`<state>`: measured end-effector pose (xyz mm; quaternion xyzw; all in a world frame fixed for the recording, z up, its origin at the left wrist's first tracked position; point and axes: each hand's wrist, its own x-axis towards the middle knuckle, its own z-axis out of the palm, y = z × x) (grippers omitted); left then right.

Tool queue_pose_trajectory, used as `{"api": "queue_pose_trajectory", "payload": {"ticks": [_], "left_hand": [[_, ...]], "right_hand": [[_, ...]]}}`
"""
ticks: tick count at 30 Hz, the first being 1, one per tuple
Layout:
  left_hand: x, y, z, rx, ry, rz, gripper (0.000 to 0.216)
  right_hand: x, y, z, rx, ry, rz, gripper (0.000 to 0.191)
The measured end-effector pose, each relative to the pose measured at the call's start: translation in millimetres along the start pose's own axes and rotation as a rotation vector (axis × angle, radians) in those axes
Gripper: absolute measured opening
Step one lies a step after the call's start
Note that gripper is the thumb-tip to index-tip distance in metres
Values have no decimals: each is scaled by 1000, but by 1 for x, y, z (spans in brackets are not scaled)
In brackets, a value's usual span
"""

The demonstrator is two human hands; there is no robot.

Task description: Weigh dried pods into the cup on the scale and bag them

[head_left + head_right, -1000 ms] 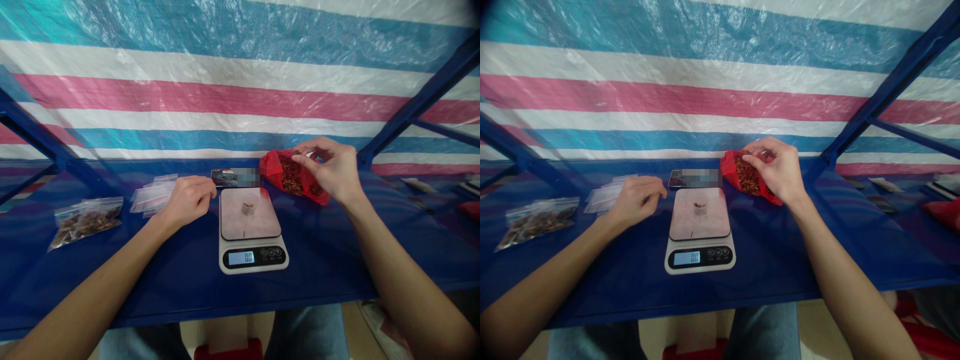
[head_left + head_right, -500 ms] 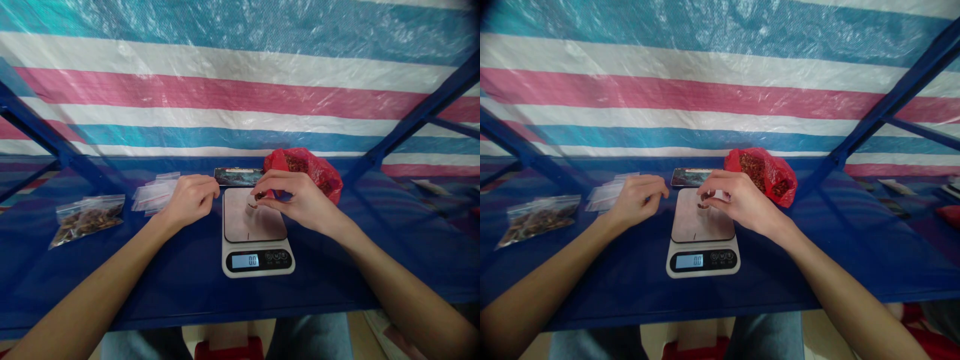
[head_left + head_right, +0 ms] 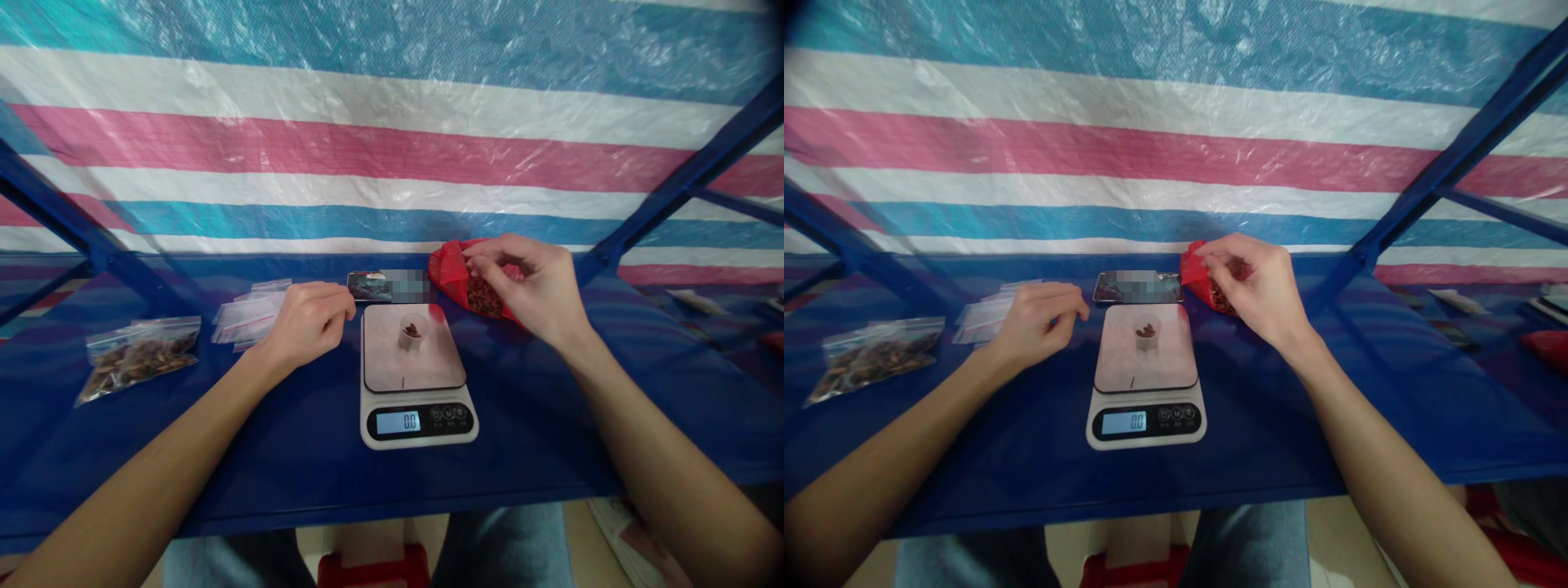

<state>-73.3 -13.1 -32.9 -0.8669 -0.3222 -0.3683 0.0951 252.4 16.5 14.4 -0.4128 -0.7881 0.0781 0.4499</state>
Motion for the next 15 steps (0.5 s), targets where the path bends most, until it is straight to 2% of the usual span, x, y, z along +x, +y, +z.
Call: {"api": "queue_pose_trajectory", "payload": {"ticks": [3, 7, 12, 15], "left_hand": [[1, 1, -1, 5, -16, -14, 29], [2, 2, -1, 4, -21, -21, 30], [3, 2, -1, 8, -1, -7, 30], [3, 1, -1, 10, 7, 11, 29]], "right_hand": [[0, 32, 1, -110, 37, 88, 21], [-2, 61, 10, -325, -114, 74, 28], [-6, 71, 21, -337, -342, -2, 31], [-8, 74, 25, -277, -413, -9, 27]]}}
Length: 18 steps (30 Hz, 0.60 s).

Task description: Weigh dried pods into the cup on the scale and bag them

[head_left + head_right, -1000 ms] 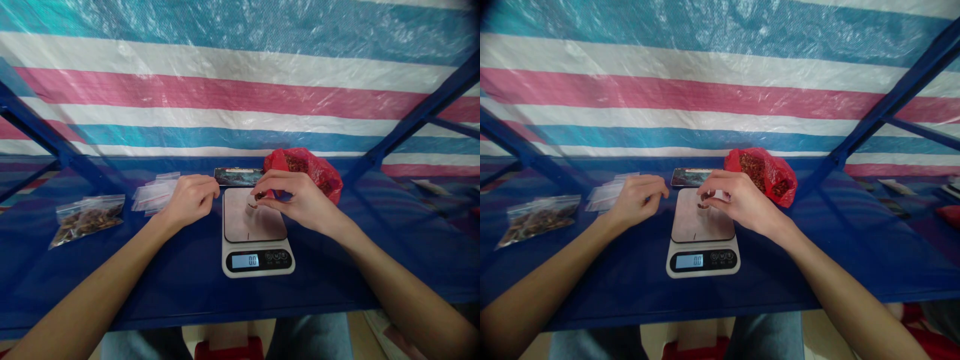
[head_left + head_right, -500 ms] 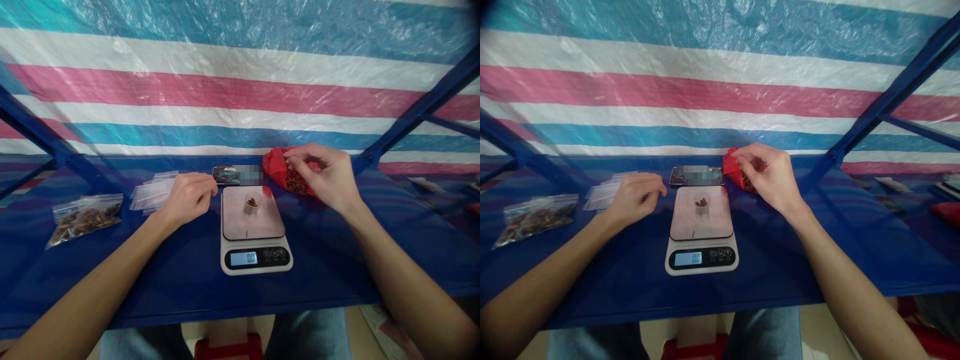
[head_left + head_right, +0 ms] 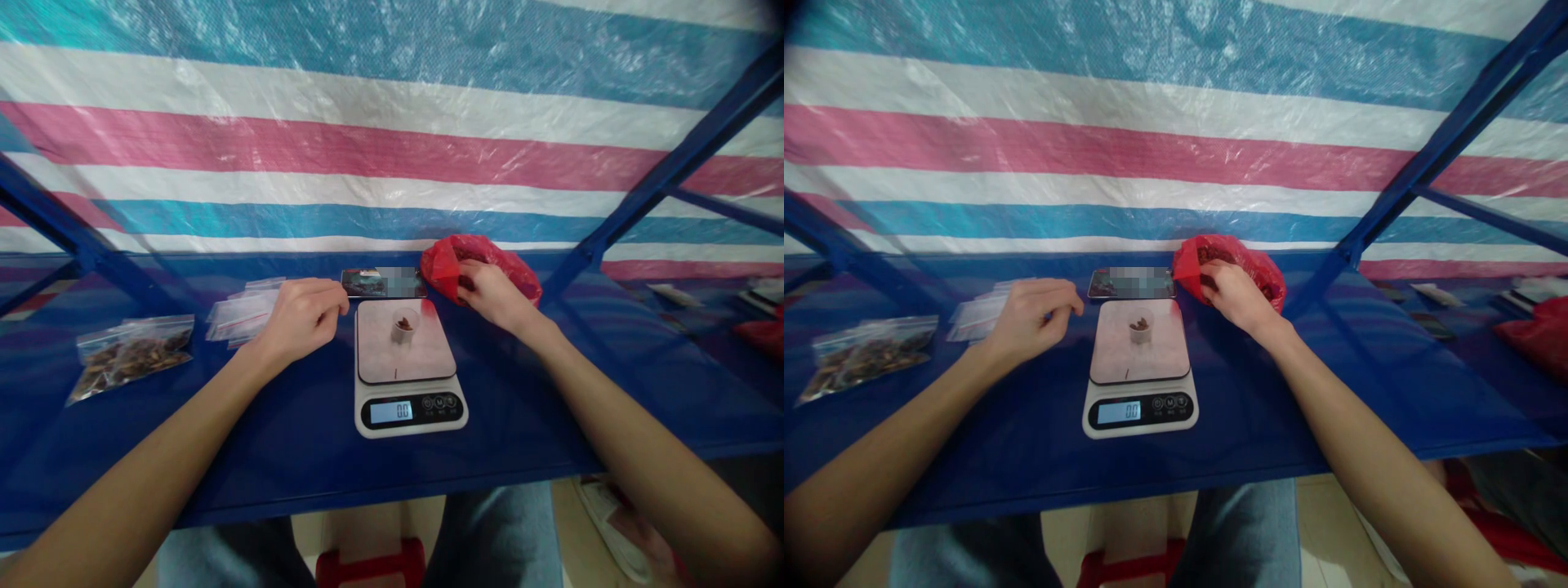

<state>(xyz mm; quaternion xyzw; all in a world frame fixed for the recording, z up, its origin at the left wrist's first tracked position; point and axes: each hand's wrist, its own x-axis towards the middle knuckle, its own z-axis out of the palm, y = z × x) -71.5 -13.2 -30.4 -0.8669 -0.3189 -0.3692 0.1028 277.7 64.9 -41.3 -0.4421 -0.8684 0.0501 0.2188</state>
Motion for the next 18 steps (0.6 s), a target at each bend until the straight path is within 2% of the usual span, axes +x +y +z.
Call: {"api": "queue_pose_trajectory", "payload": {"ticks": [8, 18], "left_hand": [[-1, 1, 0, 9, -2, -3, 30], [-1, 1, 0, 3, -19, -19, 29]], "right_hand": [[-1, 11, 8, -10, -49, -23, 22], [0, 12, 9, -22, 29, -56, 33]]}}
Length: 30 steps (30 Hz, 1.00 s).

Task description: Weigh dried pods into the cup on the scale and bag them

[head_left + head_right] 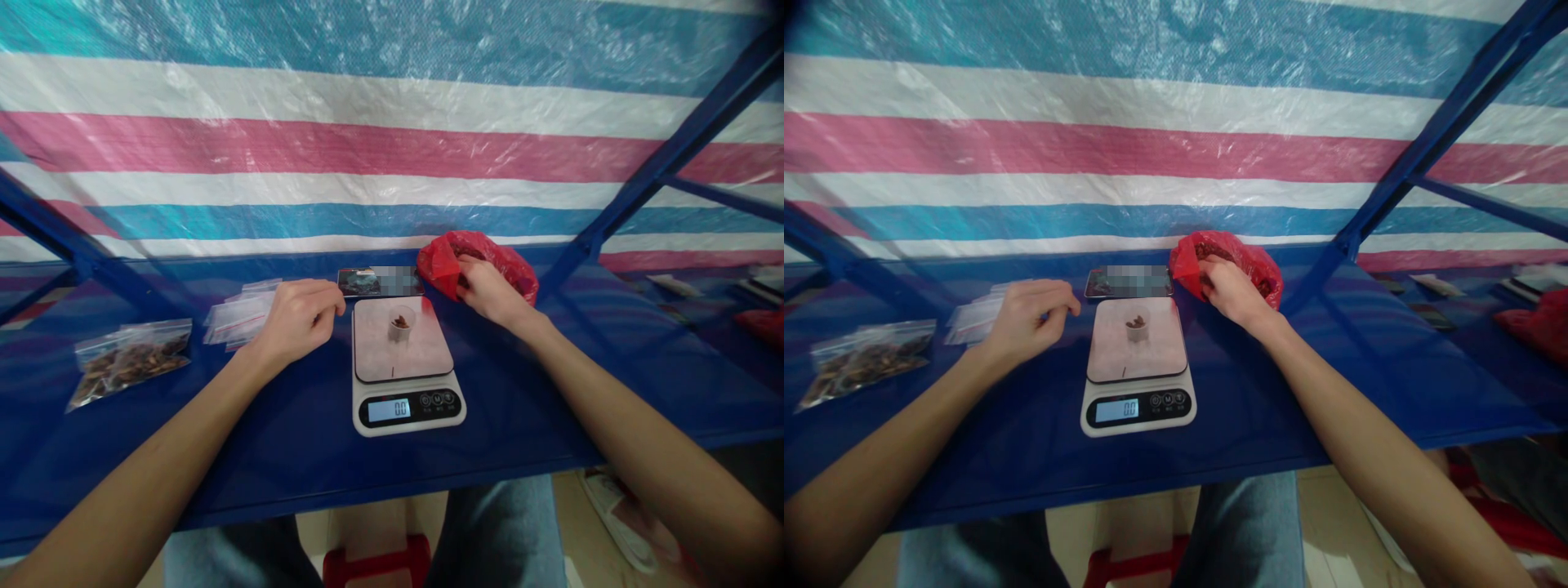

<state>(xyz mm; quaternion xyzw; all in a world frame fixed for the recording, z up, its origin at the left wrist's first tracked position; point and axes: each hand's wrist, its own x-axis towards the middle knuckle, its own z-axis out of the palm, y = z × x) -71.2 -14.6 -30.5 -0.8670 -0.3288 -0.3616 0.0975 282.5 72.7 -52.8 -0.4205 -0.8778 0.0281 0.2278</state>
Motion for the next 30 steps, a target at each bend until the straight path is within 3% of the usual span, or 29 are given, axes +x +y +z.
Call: {"api": "queue_pose_trajectory", "payload": {"ticks": [24, 30], "left_hand": [[2, 2, 0, 6, 12, 10, 29], [0, 1, 0, 12, -11, 0, 31]], "right_hand": [[3, -11, -15, -56, 93, 148, 19], [2, -13, -14, -69, 61, 187, 16]]}}
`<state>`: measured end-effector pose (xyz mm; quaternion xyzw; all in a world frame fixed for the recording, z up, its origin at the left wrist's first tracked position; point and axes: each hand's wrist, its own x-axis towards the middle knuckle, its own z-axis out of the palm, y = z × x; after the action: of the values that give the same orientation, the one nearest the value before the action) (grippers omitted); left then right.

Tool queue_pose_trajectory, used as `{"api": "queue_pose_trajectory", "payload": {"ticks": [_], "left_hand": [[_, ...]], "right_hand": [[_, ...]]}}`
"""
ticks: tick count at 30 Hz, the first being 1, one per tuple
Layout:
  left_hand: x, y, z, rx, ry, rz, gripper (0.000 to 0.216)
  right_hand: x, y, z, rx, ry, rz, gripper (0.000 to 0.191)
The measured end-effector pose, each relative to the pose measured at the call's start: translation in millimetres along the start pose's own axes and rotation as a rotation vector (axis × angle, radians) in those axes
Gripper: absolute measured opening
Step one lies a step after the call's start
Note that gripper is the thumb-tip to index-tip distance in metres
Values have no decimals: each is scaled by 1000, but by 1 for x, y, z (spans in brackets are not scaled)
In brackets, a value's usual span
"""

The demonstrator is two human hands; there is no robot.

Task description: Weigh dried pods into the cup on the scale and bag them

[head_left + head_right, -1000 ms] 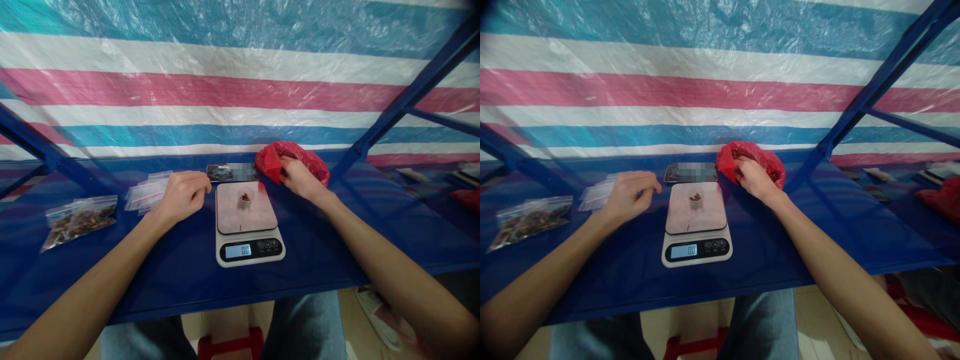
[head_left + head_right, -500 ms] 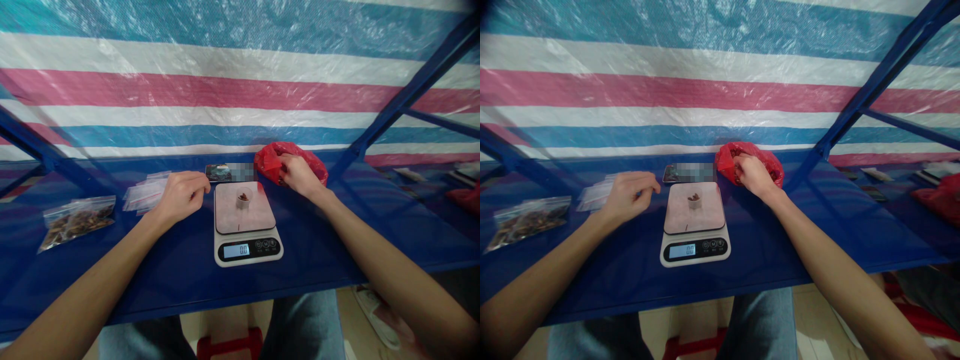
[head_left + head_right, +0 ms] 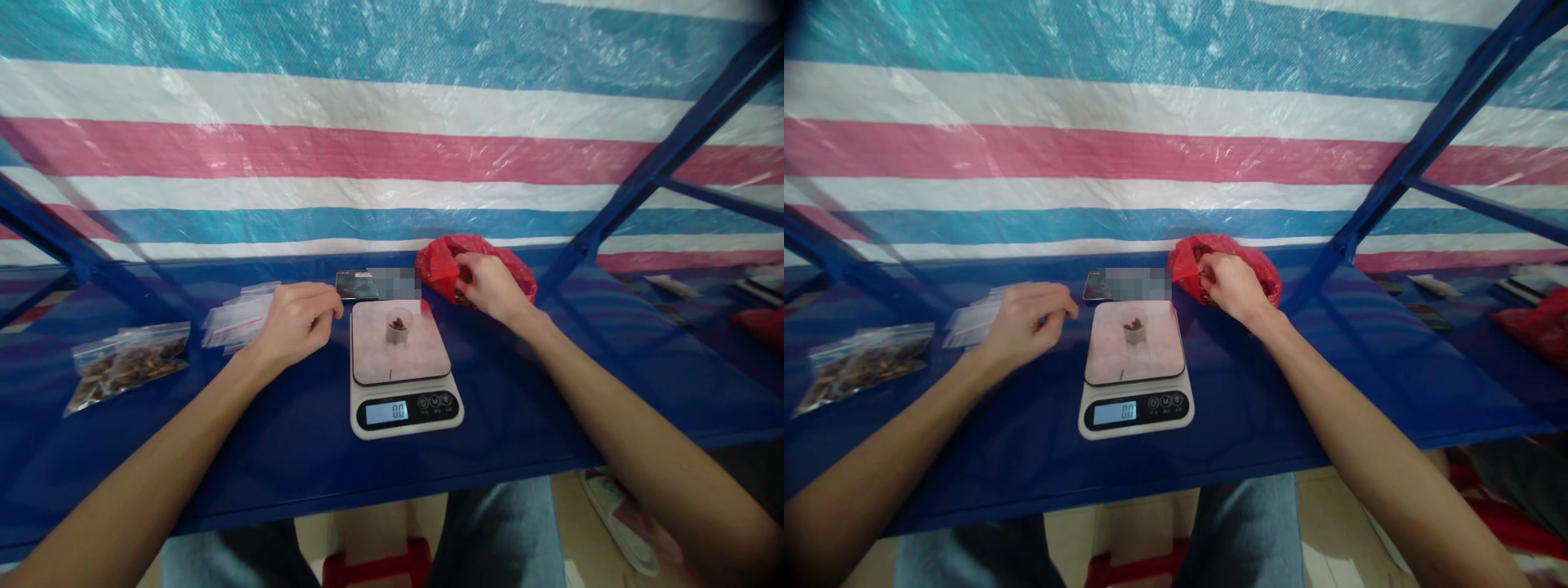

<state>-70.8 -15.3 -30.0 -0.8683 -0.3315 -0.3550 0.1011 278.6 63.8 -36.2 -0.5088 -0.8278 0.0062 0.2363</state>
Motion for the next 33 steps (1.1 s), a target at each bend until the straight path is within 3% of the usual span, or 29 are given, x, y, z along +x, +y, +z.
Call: {"api": "queue_pose_trajectory", "payload": {"ticks": [11, 16, 33], "left_hand": [[4, -4, -15, 14, 65, 47, 34], [1, -10, -12, 1, 13, 110, 33], [-8, -9, -8, -15, 45, 19, 33]], "right_hand": [[-1, 6, 10, 16, -93, -58, 32], [0, 6, 12, 18, -141, -113, 25], [7, 7, 10, 93, -19, -234, 31]]}}
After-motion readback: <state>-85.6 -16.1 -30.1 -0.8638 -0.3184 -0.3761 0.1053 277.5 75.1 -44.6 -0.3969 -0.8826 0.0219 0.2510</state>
